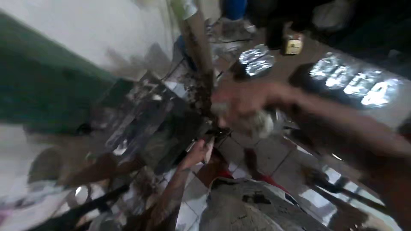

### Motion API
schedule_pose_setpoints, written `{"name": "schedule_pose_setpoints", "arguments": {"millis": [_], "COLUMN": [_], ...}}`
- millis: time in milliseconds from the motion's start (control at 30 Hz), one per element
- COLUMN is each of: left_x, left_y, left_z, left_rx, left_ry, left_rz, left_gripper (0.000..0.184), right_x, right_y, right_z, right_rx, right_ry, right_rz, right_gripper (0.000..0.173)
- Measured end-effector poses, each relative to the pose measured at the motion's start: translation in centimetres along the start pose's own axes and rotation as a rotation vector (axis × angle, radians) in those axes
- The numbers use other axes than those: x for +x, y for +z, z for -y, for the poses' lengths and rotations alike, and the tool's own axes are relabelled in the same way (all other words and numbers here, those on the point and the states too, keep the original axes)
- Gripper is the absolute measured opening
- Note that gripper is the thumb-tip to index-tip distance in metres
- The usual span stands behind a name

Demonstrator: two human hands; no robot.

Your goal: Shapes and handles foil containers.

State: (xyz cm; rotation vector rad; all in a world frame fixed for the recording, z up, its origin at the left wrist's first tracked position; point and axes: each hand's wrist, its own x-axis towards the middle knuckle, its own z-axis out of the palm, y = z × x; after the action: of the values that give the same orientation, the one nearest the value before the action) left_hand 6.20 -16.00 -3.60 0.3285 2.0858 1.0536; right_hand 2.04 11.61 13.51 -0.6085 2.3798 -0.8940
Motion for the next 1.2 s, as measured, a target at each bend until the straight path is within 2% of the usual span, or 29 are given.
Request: {"name": "schedule_pose_setpoints", "arguments": {"millis": [100,233,300,400,467,567,667,767,800,833,867,900,933,967,1000,1067,1133,1200], "left_x": [8.2,20.6,25.9,30.8,32.1,29.4,23.2,21.4,22.0,23.2,24.4,25.5,26.3,26.7,26.7,26.7,26.9,27.1], "left_y": [1.5,5.9,8.0,9.9,9.9,10.8,15.7,20.8,21.4,21.5,21.1,20.6,20.0,19.5,19.0,19.0,19.1,19.1], "left_z": [-5.1,-12.3,-15.0,-17.7,-18.4,-21.5,-24.5,-24.6,-24.1,-23.5,-23.3,-23.7,-24.2,-24.6,-25.0,-25.4,-25.3,-25.1], "left_rx": [0.205,0.633,0.779,0.958,1.075,1.007,0.923,1.032,1.045,1.013,0.931,0.852,0.788,0.757,0.738,0.715,0.696,0.679], "left_ry": [-0.065,0.195,0.314,0.391,0.406,0.414,0.496,0.596,0.590,0.597,0.600,0.588,0.566,0.528,0.480,0.399,0.389,0.410], "left_rz": [0.052,0.203,0.277,0.363,0.371,0.340,0.393,0.549,0.615,0.687,0.781,0.915,1.040,1.128,1.168,1.192,1.202,1.196], "left_gripper": [0.056,0.044,0.042,0.041,0.047,0.061,0.057,0.058,0.058,0.053,0.046,0.039,0.035,0.034,0.033,0.030,0.027,0.026], "right_x": [-10.1,-15.9,-16.8,-17.3,-17.3,-17.4,-17.0,-16.9,-17.0,-17.3,-18.0,-18.7,-19.4,-20.3,-21.3,-23.1,-23.9,-24.5], "right_y": [12.4,28.5,31.3,31.1,32.0,32.0,30.7,29.2,28.7,27.8,26.4,25.0,23.8,23.1,22.4,21.4,21.6,21.9], "right_z": [-11.5,-21.1,-23.3,-24.9,-26.2,-27.2,-25.0,-22.4,-21.0,-19.2,-17.4,-15.8,-15.3,-16.1,-17.9,-21.7,-23.8,-24.3], "right_rx": [0.121,0.180,0.236,0.348,0.443,0.493,0.393,0.422,0.513,0.587,0.607,0.524,0.326,0.079,-0.125,-0.282,-0.222,-0.074], "right_ry": [0.271,0.784,0.900,0.947,0.982,1.036,1.018,1.027,1.022,0.985,0.919,0.859,0.829,0.819,0.820,0.818,0.751,0.676], "right_rz": [0.061,-0.145,-0.131,-0.051,-0.046,-0.013,0.009,-0.187,-0.311,-0.482,-0.669,-0.860,-1.024,-1.114,-1.137,-0.991,-0.923,-0.973], "right_gripper": [0.091,0.083,0.085,0.095,0.091,0.078,0.071,0.078,0.068,0.052,0.044,0.041,0.039,0.040,0.047,0.063,0.053,0.047]}}
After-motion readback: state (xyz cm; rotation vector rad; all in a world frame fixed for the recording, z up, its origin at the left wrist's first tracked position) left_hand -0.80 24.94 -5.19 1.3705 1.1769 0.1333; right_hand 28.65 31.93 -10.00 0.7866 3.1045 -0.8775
